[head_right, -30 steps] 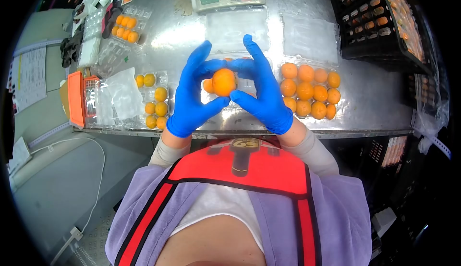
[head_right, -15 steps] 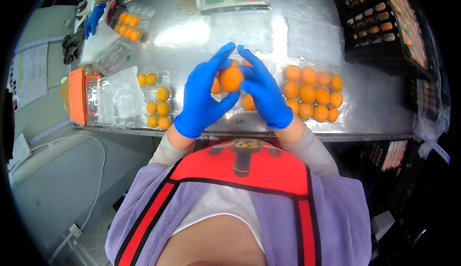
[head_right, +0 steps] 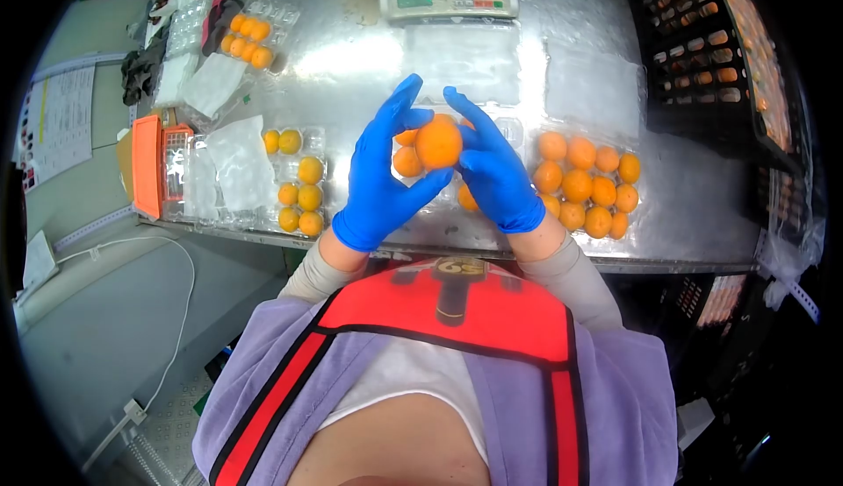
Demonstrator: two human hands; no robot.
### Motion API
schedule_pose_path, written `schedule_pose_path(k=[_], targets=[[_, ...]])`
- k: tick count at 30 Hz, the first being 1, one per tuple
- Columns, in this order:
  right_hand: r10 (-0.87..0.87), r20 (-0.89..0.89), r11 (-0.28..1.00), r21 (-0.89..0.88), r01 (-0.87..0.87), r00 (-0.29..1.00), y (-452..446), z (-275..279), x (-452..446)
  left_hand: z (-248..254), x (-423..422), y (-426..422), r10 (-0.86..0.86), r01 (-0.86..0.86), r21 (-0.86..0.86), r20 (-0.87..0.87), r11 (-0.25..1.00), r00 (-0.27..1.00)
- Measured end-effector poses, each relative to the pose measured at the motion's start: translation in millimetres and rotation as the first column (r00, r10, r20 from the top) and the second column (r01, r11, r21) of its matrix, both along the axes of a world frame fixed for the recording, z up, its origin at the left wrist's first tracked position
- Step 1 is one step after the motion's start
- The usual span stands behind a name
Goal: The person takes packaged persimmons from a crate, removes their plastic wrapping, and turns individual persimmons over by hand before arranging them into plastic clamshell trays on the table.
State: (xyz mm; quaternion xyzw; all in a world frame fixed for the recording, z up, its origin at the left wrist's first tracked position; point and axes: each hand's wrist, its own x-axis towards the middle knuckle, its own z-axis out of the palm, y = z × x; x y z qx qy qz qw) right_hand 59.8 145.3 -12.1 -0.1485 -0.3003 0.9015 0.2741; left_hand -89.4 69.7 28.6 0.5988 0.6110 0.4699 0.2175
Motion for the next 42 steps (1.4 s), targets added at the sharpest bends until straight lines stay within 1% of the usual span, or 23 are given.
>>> schedule_pose_path(k=[2,5,7,8,9,10,12,15,17,18,20,21,23,24,26,28,30,32,34,36,39,40,42], targets=[[0.011,-0.004,1.000,0.009,-0.011,1.000,0.5,-1.6,-4.9,-1.8,-6.1,1.0,0.009,-0.009,-0.003,-0.030,1.000,1.000],[-0.129,0.296,0.976,0.206,0.069,0.946,6.1,-9.6,-6.0,-7.7,-27.8,7.5,0.153,-0.156,0.010,0.140,0.988,0.978],[-0.152,0.393,0.975,0.209,0.073,0.907,11.7,-9.7,-5.2,-26.1,-55.5,16.2,0.285,-0.290,-0.009,0.207,0.957,0.936],[-0.159,0.434,0.976,0.202,0.076,0.887,14.7,-12.1,-3.7,-47.5,-75.3,20.8,0.356,-0.362,-0.033,0.287,0.932,0.889],[-0.157,0.433,0.977,0.202,0.074,0.888,16.8,-12.6,-2.5,-81.3,-102.7,26.7,0.409,-0.426,-0.086,0.496,0.901,0.766],[-0.161,0.452,0.976,0.202,0.076,0.877,18.6,-12.5,-1.3,-93.0,-119.8,31.8,0.525,-0.539,-0.149,0.541,0.829,0.657],[-0.165,0.473,0.977,0.199,0.077,0.866,22.2,-14.8,-0.5,-119.4,-154.8,31.7,0.636,-0.655,-0.178,0.519,0.734,0.571],[-0.166,0.494,0.979,0.184,0.084,0.854,26.6,-22.9,2.1,-140.2,-193.0,34.1,0.675,-0.675,-0.200,0.467,0.710,0.572],[-0.153,0.491,0.982,0.176,0.075,0.858,29.0,-30.6,2.6,-157.2,-223.6,40.9,0.668,-0.711,-0.049,0.392,0.701,0.632],[-0.153,0.494,0.982,0.173,0.076,0.856,30.5,-31.5,1.7,-159.9,-239.4,47.4,0.669,-0.710,-0.053,0.392,0.702,0.632],[-0.154,0.502,0.981,0.184,0.069,0.851,33.4,-33.5,0.2,-163.1,-266.9,57.4,0.722,-0.738,0.076,0.161,0.670,0.673],[-0.155,0.506,0.981,0.180,0.071,0.848,35.1,-34.1,-0.8,-159.3,-275.2,61.1,0.721,-0.736,0.070,0.161,0.673,0.674],[-0.166,0.484,0.976,0.206,0.073,0.859,39.0,-33.8,-3.1,-142.3,-287.5,72.9,0.771,-0.758,0.150,-0.068,0.635,0.633],[-0.171,0.488,0.976,0.203,0.079,0.856,41.1,-33.6,-3.7,-136.2,-293.0,77.1,0.766,-0.754,0.145,-0.069,0.641,0.639],[-0.175,0.507,0.975,0.209,0.077,0.844,45.2,-32.6,-4.5,-129.8,-304.5,82.4,0.784,-0.891,-0.018,-0.467,0.453,0.408],[-0.185,0.515,0.974,0.210,0.086,0.837,47.8,-31.7,-4.1,-133.4,-314.6,83.8,0.765,-0.886,-0.034,-0.491,0.462,0.417],[-0.197,0.522,0.972,0.213,0.097,0.830,49.4,-32.2,-1.2,-138.4,-319.4,85.0,0.610,-0.900,-0.085,-0.708,0.428,0.356],[-0.203,0.538,0.972,0.211,0.103,0.818,50.9,-33.3,2.7,-146.4,-320.1,81.1,0.568,-0.882,-0.120,-0.724,0.456,0.392],[-0.212,0.531,0.973,0.197,0.124,0.820,51.6,-33.7,5.9,-149.8,-316.2,79.5,0.559,-0.885,-0.039,-0.762,0.465,0.327],[-0.232,0.537,0.970,0.192,0.150,0.811,50.4,-32.2,11.9,-154.2,-317.9,75.2,0.577,-0.804,0.071,-0.733,0.591,0.360],[-0.294,0.520,0.945,0.285,0.161,0.802,45.0,-29.1,17.6,-121.0,-272.0,76.2,0.591,-0.655,0.044,-0.480,0.755,0.649],[-0.307,0.528,0.941,0.295,0.168,0.792,42.4,-32.4,25.3,-109.9,-248.4,75.3,0.587,-0.647,0.041,-0.467,0.761,0.661],[-0.284,0.568,0.898,0.440,0.006,0.772,36.2,-40.7,37.7,-92.2,-192.6,65.9,0.350,-0.335,0.102,-0.296,0.937,0.889]])
